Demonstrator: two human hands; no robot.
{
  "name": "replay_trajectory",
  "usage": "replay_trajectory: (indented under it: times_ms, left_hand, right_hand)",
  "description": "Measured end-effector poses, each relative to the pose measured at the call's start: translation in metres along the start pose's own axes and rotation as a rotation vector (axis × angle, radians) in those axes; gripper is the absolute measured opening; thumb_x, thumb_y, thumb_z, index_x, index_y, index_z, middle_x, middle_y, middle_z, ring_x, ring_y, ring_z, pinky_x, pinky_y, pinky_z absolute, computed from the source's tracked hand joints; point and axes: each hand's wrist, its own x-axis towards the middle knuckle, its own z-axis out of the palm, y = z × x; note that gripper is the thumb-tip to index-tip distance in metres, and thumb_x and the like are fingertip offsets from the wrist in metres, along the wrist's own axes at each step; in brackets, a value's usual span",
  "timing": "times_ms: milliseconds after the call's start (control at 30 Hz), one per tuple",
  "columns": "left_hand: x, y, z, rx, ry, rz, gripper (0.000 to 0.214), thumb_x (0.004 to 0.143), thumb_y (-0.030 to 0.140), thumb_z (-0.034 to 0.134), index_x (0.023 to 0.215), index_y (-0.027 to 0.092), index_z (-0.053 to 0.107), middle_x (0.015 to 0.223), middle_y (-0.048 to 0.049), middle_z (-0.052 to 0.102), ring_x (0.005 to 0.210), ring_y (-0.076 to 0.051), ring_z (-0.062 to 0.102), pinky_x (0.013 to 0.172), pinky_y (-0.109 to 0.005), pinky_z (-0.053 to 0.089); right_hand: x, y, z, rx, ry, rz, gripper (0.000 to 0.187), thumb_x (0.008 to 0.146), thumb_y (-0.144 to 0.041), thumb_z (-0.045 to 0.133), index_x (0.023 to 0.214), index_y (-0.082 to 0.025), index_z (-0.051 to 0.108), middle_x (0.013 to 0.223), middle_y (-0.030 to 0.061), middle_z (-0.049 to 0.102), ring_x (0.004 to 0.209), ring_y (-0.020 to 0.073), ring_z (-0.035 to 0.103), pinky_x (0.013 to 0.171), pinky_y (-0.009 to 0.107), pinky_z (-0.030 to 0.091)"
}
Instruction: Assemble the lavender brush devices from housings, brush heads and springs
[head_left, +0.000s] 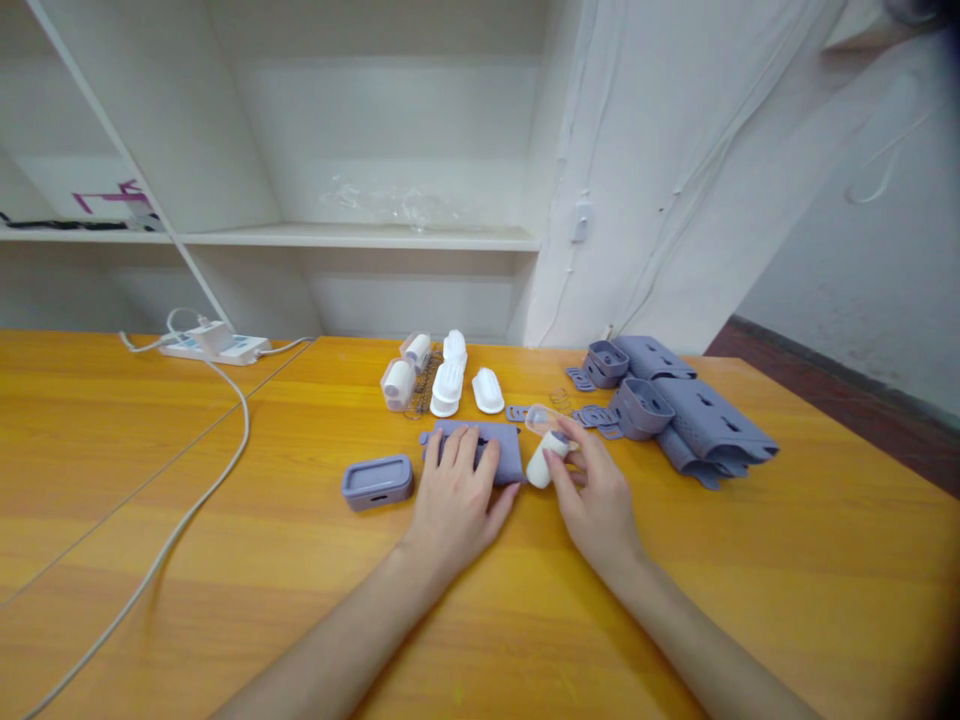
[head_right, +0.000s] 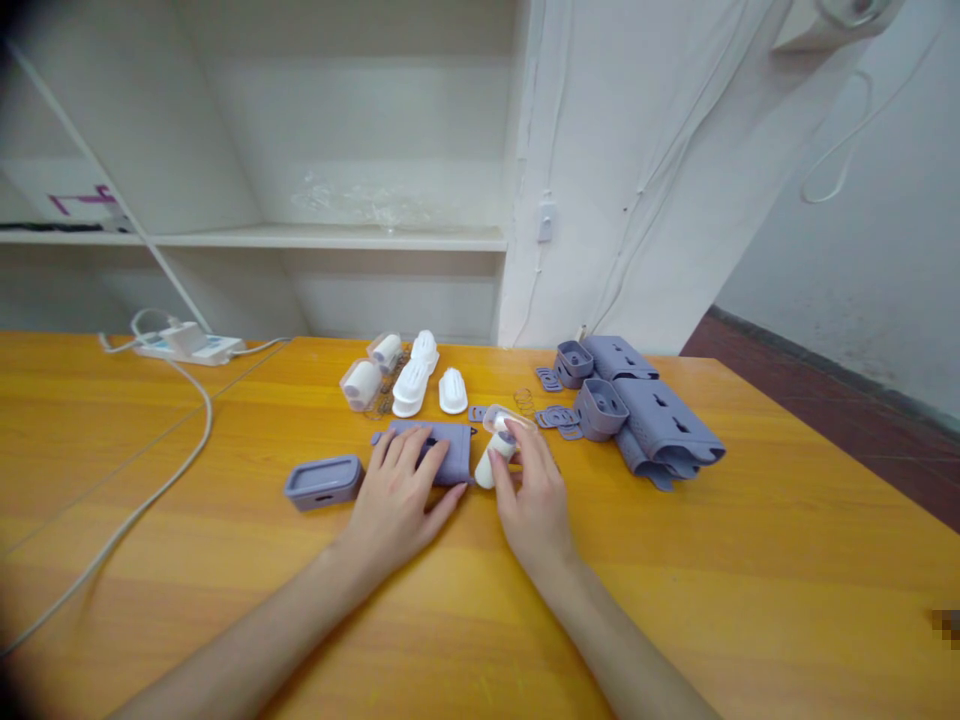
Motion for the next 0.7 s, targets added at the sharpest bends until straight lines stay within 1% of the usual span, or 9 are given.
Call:
replay_trajectory:
  times_ms: [100,200,267,400,500,567,700]
  left_hand:
    - [0.0001,-0.0008,-0.0016,-0.007,-0.016,0.027,0.040,0.082,0.045,0.050,0.110,0.017,0.053,0.115,-0.0140,0.052,0.107,-0.030,0.046,0.099,-0.052,0.030]
    - [-0.0001,-0.0019,-0.0013,-0.017,-0.022,0.058,0.041,0.082,0.047,0.049,0.110,0.017,0.054,0.114,-0.0134,0.052,0.103,-0.029,0.047,0.098,-0.051,0.032]
    - [-0.0005,-0.0026,-0.0008,-0.021,-0.023,0.071,0.041,0.083,0.047,0.048,0.110,0.017,0.054,0.115,-0.0134,0.052,0.104,-0.029,0.046,0.098,-0.051,0.032]
    - [-0.0005,-0.0032,-0.0006,-0.030,-0.038,0.096,0.041,0.084,0.048,0.047,0.111,0.018,0.054,0.115,-0.0132,0.052,0.104,-0.028,0.046,0.098,-0.050,0.033]
    - [-0.0001,-0.0032,-0.0001,-0.022,-0.034,0.111,0.042,0.084,0.049,0.047,0.111,0.017,0.054,0.114,-0.0130,0.052,0.103,-0.028,0.046,0.097,-0.049,0.034]
    - [0.0000,-0.0028,0.0008,-0.008,-0.022,0.116,0.042,0.084,0.049,0.047,0.110,0.017,0.054,0.114,-0.0133,0.053,0.102,-0.028,0.047,0.095,-0.049,0.034]
    - [-0.0005,-0.0010,0.0015,0.021,-0.002,0.116,0.042,0.084,0.049,0.047,0.108,0.016,0.056,0.111,-0.0135,0.054,0.098,-0.028,0.047,0.092,-0.049,0.035]
  right_hand:
    - [0.0014,0.0057,0.0022,0.231,-0.023,0.224,0.037,0.083,-0.040,0.054,0.115,-0.021,0.051,0.115,0.0116,0.060,0.084,0.0216,0.066,0.067,0.035,0.055]
    - [0.0036,0.0096,0.0031,0.308,-0.083,0.342,0.035,0.081,-0.046,0.056,0.103,-0.020,0.057,0.103,0.0094,0.065,0.070,0.0202,0.066,0.060,0.034,0.055]
    - [0.0047,0.0103,0.0030,0.305,-0.096,0.362,0.036,0.079,-0.048,0.057,0.100,-0.019,0.059,0.098,0.0089,0.067,0.067,0.0207,0.066,0.057,0.034,0.054]
    - [0.0054,0.0086,0.0026,0.303,-0.040,0.352,0.036,0.077,-0.050,0.058,0.096,-0.019,0.059,0.090,0.0078,0.068,0.065,0.0212,0.066,0.056,0.034,0.054]
    - [0.0055,0.0069,0.0029,0.334,-0.034,0.344,0.035,0.075,-0.049,0.061,0.093,-0.020,0.059,0.088,0.0071,0.068,0.063,0.0210,0.066,0.055,0.034,0.054]
    - [0.0058,0.0064,0.0031,0.358,-0.061,0.346,0.034,0.074,-0.048,0.062,0.093,-0.020,0.058,0.091,0.0071,0.068,0.063,0.0204,0.066,0.055,0.034,0.054]
    - [0.0070,0.0061,0.0030,0.390,-0.166,0.384,0.033,0.074,-0.042,0.064,0.096,-0.019,0.054,0.098,0.0071,0.066,0.067,0.0184,0.066,0.057,0.030,0.054]
